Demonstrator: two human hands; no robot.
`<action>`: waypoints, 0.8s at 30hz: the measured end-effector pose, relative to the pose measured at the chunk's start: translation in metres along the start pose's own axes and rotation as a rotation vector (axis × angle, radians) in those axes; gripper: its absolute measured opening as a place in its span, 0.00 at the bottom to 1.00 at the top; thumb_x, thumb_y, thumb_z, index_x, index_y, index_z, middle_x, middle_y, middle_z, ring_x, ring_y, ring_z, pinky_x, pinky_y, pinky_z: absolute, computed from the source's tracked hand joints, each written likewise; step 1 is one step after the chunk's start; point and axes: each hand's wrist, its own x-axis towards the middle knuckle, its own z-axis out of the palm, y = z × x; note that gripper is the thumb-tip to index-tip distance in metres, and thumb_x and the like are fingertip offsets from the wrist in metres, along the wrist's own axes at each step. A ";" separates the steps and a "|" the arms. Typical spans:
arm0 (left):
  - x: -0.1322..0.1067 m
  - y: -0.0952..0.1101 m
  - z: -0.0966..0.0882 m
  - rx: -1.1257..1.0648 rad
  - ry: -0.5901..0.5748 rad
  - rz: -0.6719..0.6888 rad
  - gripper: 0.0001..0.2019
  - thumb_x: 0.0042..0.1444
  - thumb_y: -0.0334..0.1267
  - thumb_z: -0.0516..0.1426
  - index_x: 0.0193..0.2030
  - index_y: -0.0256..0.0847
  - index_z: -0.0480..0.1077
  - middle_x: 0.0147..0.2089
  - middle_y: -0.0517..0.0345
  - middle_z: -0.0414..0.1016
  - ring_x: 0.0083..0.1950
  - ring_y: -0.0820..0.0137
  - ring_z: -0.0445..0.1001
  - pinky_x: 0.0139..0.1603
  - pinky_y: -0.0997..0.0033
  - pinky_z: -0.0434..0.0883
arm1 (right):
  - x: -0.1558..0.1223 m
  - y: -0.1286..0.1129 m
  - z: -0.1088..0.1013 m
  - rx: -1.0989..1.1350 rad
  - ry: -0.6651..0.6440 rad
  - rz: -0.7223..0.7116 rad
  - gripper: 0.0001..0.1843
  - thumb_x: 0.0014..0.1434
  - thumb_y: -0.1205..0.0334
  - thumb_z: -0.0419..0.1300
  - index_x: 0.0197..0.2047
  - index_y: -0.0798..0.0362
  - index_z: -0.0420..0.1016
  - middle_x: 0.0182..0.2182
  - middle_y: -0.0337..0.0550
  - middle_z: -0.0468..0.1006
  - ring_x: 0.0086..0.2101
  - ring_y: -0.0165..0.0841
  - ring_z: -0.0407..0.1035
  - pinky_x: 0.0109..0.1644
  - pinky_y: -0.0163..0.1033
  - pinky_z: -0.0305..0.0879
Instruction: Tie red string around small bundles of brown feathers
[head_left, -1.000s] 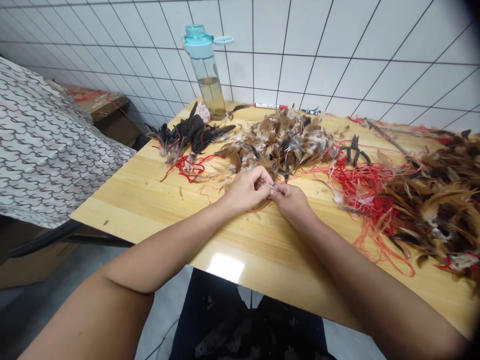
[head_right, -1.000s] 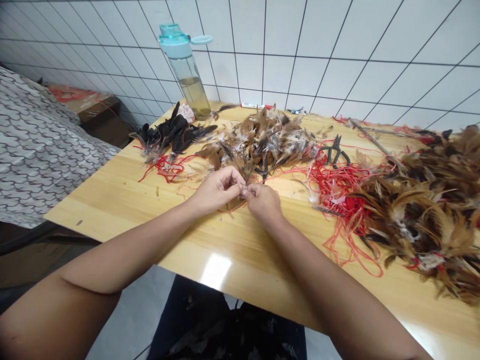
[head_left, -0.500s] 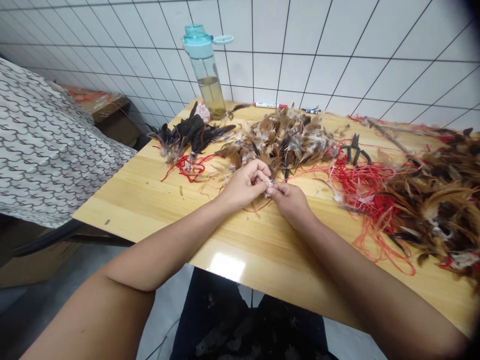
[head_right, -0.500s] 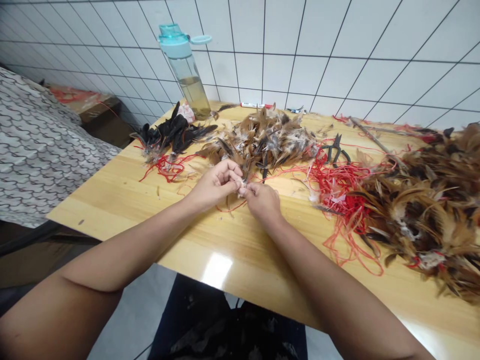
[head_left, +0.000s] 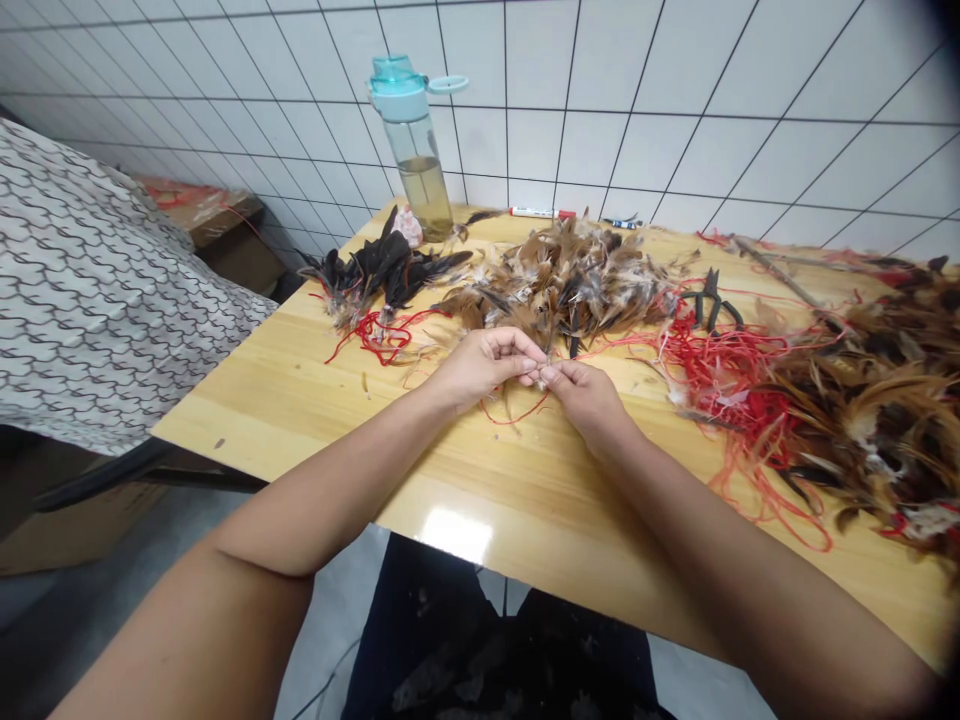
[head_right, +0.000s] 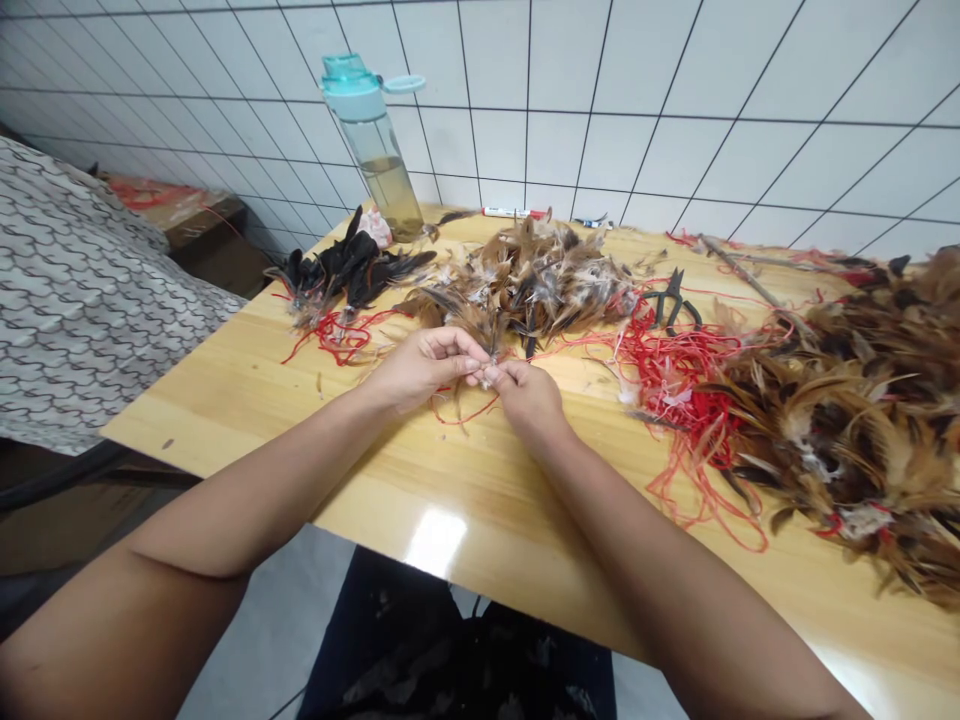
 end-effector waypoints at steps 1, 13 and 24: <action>0.000 0.000 0.000 -0.010 0.001 0.000 0.09 0.47 0.34 0.66 0.34 0.32 0.74 0.29 0.56 0.78 0.29 0.77 0.75 0.35 0.76 0.71 | 0.000 -0.002 0.000 0.023 -0.007 0.004 0.14 0.56 0.51 0.57 0.27 0.52 0.73 0.25 0.38 0.76 0.28 0.31 0.65 0.37 0.36 0.61; -0.001 0.001 0.003 0.049 0.029 -0.034 0.06 0.46 0.30 0.64 0.33 0.32 0.75 0.29 0.56 0.77 0.30 0.77 0.74 0.35 0.76 0.70 | -0.004 -0.005 -0.001 -0.238 0.003 -0.052 0.14 0.58 0.52 0.54 0.26 0.50 0.69 0.24 0.39 0.74 0.29 0.33 0.65 0.36 0.37 0.59; -0.001 0.005 0.001 0.202 0.110 -0.038 0.07 0.45 0.31 0.64 0.32 0.33 0.75 0.29 0.57 0.76 0.29 0.77 0.72 0.32 0.77 0.67 | -0.006 -0.005 0.001 -0.149 0.143 -0.160 0.09 0.55 0.55 0.56 0.35 0.52 0.70 0.23 0.36 0.65 0.26 0.31 0.59 0.31 0.37 0.56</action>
